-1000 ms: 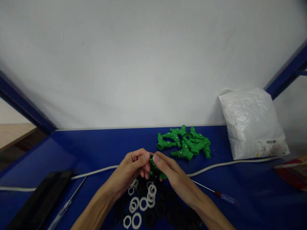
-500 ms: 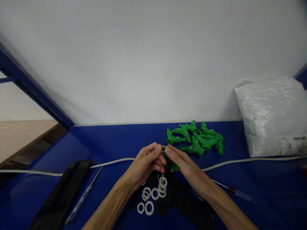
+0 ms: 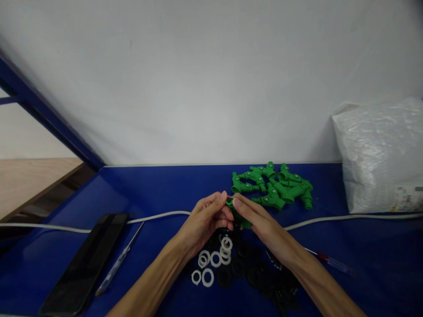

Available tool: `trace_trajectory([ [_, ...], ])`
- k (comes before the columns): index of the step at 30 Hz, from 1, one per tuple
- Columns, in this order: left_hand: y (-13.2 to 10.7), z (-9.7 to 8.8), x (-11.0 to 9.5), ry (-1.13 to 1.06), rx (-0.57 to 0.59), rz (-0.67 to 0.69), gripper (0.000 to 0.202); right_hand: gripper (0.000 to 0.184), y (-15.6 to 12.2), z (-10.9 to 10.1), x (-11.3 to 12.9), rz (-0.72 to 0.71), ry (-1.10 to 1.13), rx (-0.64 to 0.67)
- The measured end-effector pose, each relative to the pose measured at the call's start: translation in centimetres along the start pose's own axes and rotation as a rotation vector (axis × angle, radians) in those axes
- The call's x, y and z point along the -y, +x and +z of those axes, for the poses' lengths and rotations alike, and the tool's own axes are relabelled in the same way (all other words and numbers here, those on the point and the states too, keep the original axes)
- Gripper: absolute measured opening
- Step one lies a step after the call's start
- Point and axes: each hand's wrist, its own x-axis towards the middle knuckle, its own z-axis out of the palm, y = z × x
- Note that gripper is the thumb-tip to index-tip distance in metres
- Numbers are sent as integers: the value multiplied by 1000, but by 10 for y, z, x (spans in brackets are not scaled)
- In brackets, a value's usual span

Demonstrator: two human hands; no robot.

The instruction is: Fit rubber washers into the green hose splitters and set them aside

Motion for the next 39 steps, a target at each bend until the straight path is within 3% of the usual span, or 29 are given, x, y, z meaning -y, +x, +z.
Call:
trace_trajectory([
  [5,-2,8,2,21,-72,-30,45,46,2,6,5,-75,-73,0],
  [10,-1,11,2,63,-127,72,42,45,7,10,2,-137,-162,-41],
  [18,-3,9,6,207,-137,255,34,45,5,6,4,-25,-54,76],
  [28,-6,19,0,140,-148,213,41,42,5,8,2,-101,13,86],
  [39,-3,15,5,67,-146,151,44,36,3,8,4,-127,-6,118],
])
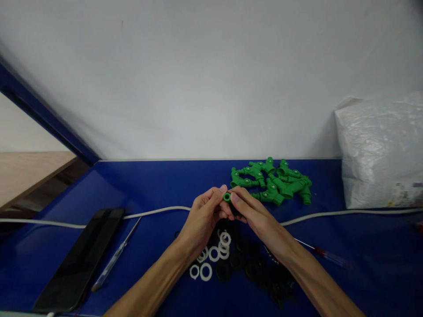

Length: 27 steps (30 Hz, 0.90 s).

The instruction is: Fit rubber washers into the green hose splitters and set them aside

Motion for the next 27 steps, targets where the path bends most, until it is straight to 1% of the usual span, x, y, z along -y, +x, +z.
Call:
trace_trajectory([
  [3,0,-1,1,0,-6,-8,44,37,1,1,-3,-6,9,-10],
  [7,1,-1,-5,42,-16,-7,40,41,5,4,-6,78,134,-67],
  [9,1,-3,-10,134,10,25,41,43,6,6,-5,112,223,-47],
  [12,1,-9,-20,343,19,72,43,42,4,7,-3,97,267,10],
  [15,1,-15,-27,511,-19,120,37,44,2,6,-2,80,191,83],
  [18,2,-18,-30,631,-7,189,31,59,1,6,-6,108,52,163],
  [19,3,-19,-31,657,9,215,29,63,1,6,-6,115,11,162],
  [20,3,-20,-32,677,22,244,28,62,1,6,-7,114,-18,146],
  [21,1,-21,-33,698,23,277,27,56,1,6,-7,107,-33,121],
  [22,-2,-23,-34,723,5,313,26,50,1,6,-6,94,-37,90],
  [24,-17,-29,-37,799,-83,365,26,41,2,4,-5,67,-18,25],
  [25,-28,-34,-38,847,-138,377,25,40,2,3,-4,60,6,-7],
  [27,-56,-45,-37,994,-192,343,23,42,1,1,-2,49,71,-62],
])
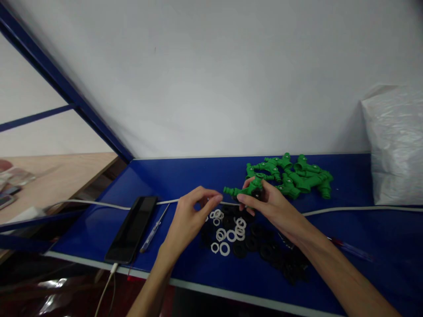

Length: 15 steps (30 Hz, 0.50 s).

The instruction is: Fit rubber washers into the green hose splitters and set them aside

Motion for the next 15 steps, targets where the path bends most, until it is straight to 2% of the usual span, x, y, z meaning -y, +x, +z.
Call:
trace_trajectory([
  [3,-43,-15,11,159,113,-56,20,44,-1,-1,2,2,96,-36],
  [6,-72,-17,20,267,178,-100,21,44,-2,1,3,18,127,-7],
  [9,-78,-9,22,350,157,-95,23,43,-4,3,3,30,103,37],
  [15,-67,2,15,382,163,-42,12,44,-3,3,3,36,69,54],
])
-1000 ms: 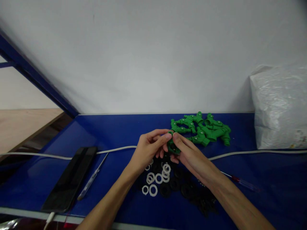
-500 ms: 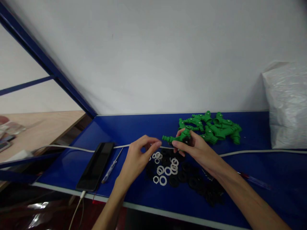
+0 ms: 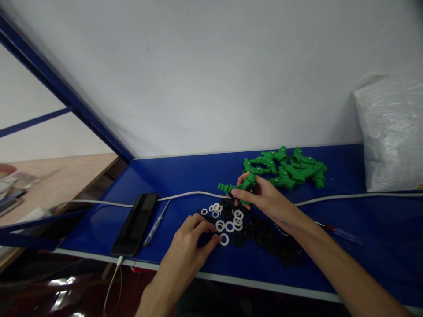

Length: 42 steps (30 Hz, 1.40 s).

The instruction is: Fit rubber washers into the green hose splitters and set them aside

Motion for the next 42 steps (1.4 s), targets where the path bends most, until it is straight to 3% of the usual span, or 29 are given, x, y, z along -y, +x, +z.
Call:
trace_trajectory([
  [13,2,5,-14,-291,-1,-83,15,45,-1,-1,2,-5,-23,16],
  [21,7,8,-14,-206,-13,-217,15,42,1,-4,-2,-12,-33,15],
  [28,14,5,-8,-544,8,-342,33,42,0,-2,3,-14,-32,1],
  [33,23,5,-7,-783,5,-339,35,42,1,-4,0,-29,-6,-14],
  [37,36,2,-12,-817,-31,-313,35,42,2,-5,-1,-37,70,-27],
  [42,70,-11,-21,-831,-143,-183,30,45,2,-3,4,-8,180,-100],
])
